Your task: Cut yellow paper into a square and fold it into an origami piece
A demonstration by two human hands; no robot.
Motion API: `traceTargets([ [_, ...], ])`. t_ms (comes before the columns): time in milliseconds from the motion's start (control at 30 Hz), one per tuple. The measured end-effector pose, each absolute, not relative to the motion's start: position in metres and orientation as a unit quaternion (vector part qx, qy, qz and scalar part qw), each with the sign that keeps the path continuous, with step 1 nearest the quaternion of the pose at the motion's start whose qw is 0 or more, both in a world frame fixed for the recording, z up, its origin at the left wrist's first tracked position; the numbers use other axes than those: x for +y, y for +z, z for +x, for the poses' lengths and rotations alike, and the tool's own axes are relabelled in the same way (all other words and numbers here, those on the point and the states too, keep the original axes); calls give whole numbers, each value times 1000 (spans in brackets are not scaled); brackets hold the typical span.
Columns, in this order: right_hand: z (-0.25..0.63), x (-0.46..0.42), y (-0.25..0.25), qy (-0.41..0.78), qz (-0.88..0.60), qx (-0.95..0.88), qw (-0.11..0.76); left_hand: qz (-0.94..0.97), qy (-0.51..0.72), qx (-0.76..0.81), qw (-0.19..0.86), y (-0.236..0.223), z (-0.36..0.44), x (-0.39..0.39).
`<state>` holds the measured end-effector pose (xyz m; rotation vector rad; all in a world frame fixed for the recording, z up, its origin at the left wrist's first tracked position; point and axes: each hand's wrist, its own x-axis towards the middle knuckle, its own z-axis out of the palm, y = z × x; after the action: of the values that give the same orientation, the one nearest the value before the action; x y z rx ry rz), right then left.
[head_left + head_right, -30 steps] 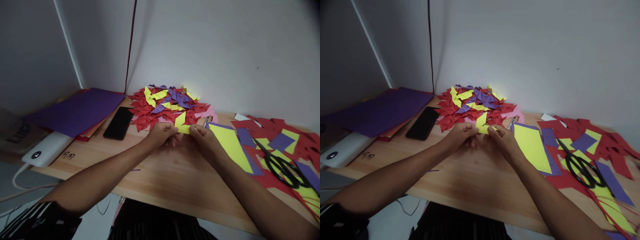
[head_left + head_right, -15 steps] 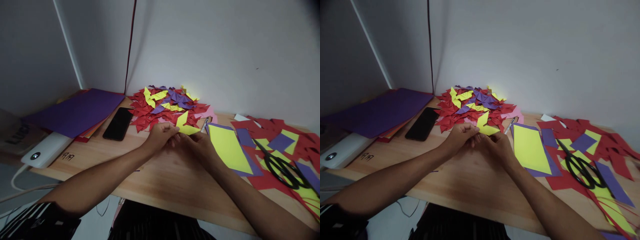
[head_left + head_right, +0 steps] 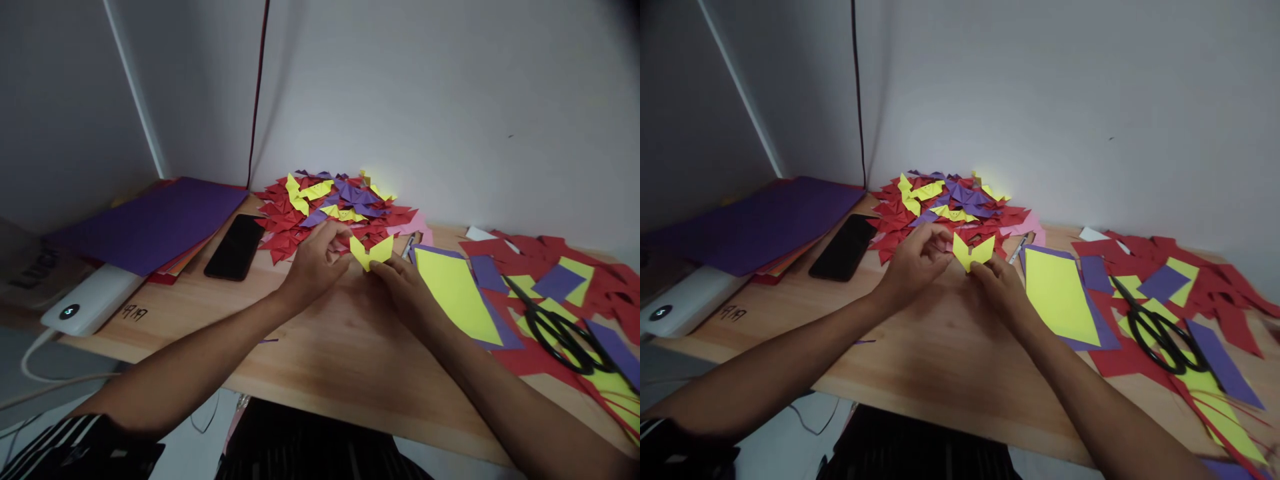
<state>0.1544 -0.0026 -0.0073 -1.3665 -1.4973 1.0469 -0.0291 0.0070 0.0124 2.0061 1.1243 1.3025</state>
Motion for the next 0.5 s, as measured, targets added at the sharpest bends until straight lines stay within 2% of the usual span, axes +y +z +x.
traceTargets([
  [100,155,-2,-7,432,-537,-597,411,793,462,359,170,10,-31,14],
  [167,156,-2,-7,440,-531,-600,406,811,439,346,171,6,-32,18],
  [500,154,-3,-1,414,-518,-641,386,743,427,373,356,4,-33,14],
])
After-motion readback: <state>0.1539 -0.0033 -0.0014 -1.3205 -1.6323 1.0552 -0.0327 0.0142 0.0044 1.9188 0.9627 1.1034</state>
